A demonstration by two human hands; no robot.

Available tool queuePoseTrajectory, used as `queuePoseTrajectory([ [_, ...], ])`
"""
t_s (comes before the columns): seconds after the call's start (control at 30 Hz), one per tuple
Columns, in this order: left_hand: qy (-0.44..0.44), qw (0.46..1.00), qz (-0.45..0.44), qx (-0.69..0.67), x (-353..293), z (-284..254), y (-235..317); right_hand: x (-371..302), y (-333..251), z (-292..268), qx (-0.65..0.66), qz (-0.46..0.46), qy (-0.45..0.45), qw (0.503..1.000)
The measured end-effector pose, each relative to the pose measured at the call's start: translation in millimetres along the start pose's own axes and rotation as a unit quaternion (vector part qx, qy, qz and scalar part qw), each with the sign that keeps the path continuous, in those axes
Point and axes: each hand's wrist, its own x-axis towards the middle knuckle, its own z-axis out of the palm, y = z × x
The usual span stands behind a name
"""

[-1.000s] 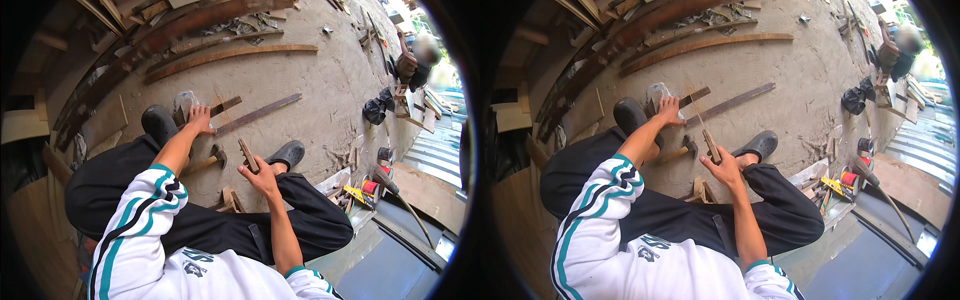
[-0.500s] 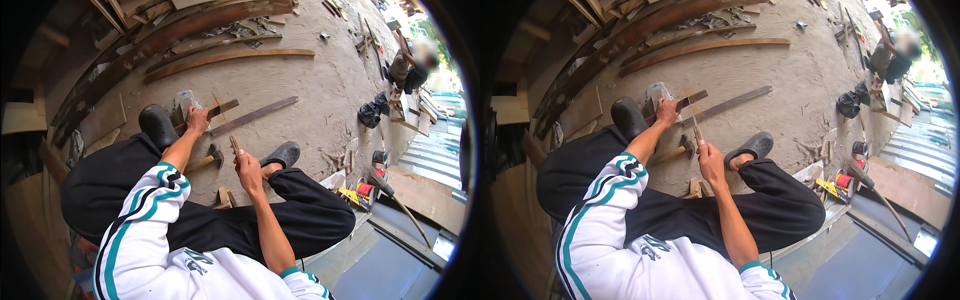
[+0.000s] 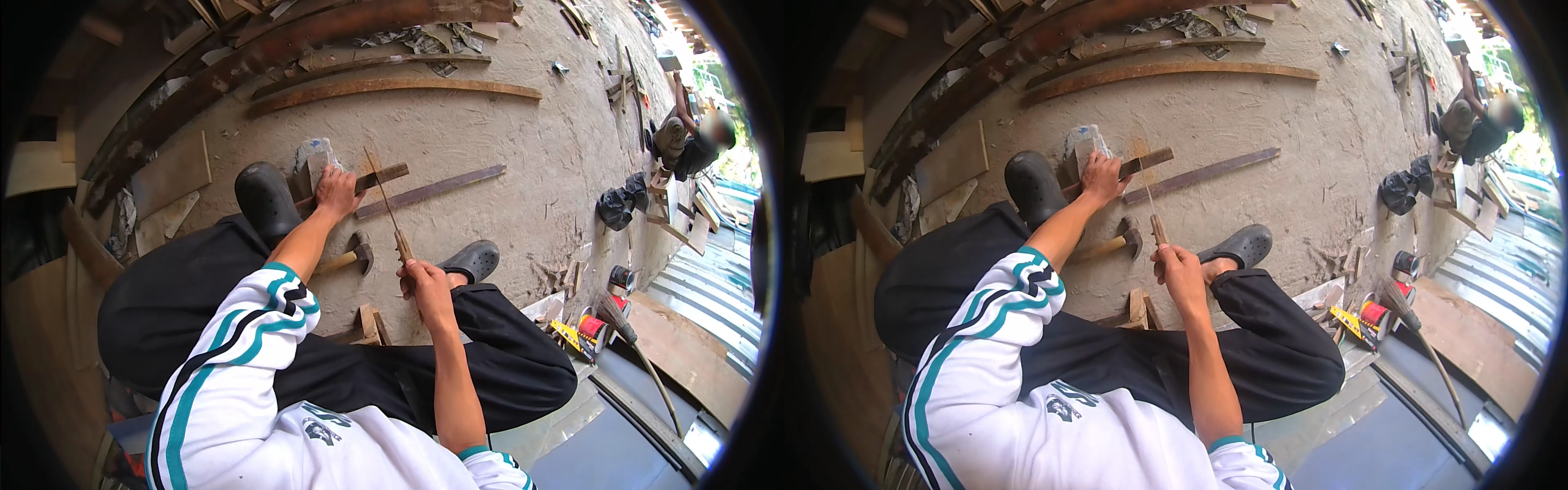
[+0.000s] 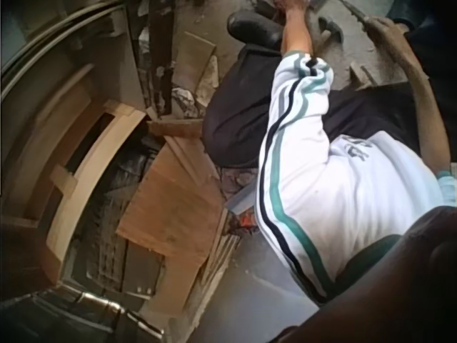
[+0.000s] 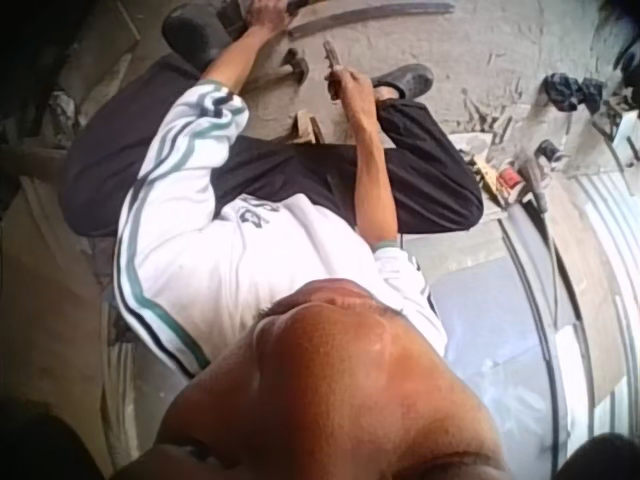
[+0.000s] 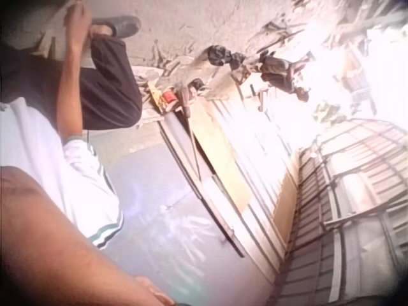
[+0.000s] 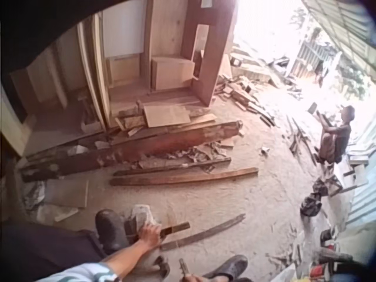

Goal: The person sits on the floor and uses a sanding block to smooth the edges of a long, thin wooden strip. They then pick up a hand saw and cut the strip into smaller pieces.

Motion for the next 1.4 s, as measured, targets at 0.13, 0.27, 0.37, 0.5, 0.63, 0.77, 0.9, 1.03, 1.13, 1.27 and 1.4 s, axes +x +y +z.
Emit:
queuePoseTrajectory([
  [0.13, -0.078, 0.996, -0.033, -0.006, 10.0, 0.9, 3.5, 3.3, -2.9, 1.3, -0.121, -0.009, 0.066, 0.99],
  [0.27, -0.115, 0.992, -0.057, -0.012, 12.2, -4.2, 5.0, -7.8, 2.1, 1.7, -0.187, -0.06, 0.108, 0.975],
  [0.37, -0.109, 0.99, -0.086, -0.006, 9.6, -1.6, 4.7, -20.8, -1.8, -4.4, -0.191, -0.029, 0.119, 0.974],
  [0.5, -0.078, 0.992, -0.097, -0.02, 9.2, 5.4, 3.9, 34.8, 12.0, 17.3, -0.203, -0.062, 0.101, 0.972],
  [0.63, -0.124, 0.986, -0.11, -0.033, 13.8, -2.3, 16.9, 84.1, -10.4, 20.1, -0.216, -0.053, 0.1, 0.97],
  [0.77, -0.136, 0.983, -0.118, -0.02, 11.2, -5.1, 1.3, 22.0, -13.7, -3.7, -0.25, -0.048, 0.067, 0.965],
  [0.9, -0.113, 0.988, -0.105, -0.023, 14.7, 3.8, 3.1, 41.5, 1.7, 0.6, -0.255, -0.067, 0.083, 0.961],
  [1.03, -0.128, 0.984, -0.119, -0.041, 16.5, -4.2, 10.7, 84.1, -5.3, 23.3, -0.244, -0.078, 0.095, 0.962],
  [1.13, -0.137, 0.983, -0.119, -0.031, 16.7, -8.5, 3.4, 50.0, -8.6, 9.1, -0.262, -0.045, 0.063, 0.962],
  [1.27, -0.114, 0.987, -0.111, -0.018, 11.4, -3.3, 4.3, 3.2, -6.8, -17.2, -0.216, -0.028, 0.07, 0.974],
  [1.4, -0.117, 0.986, -0.116, -0.007, 18.0, -8.6, 16.7, 53.7, 14.3, -36.1, -0.173, -0.032, 0.067, 0.982],
])
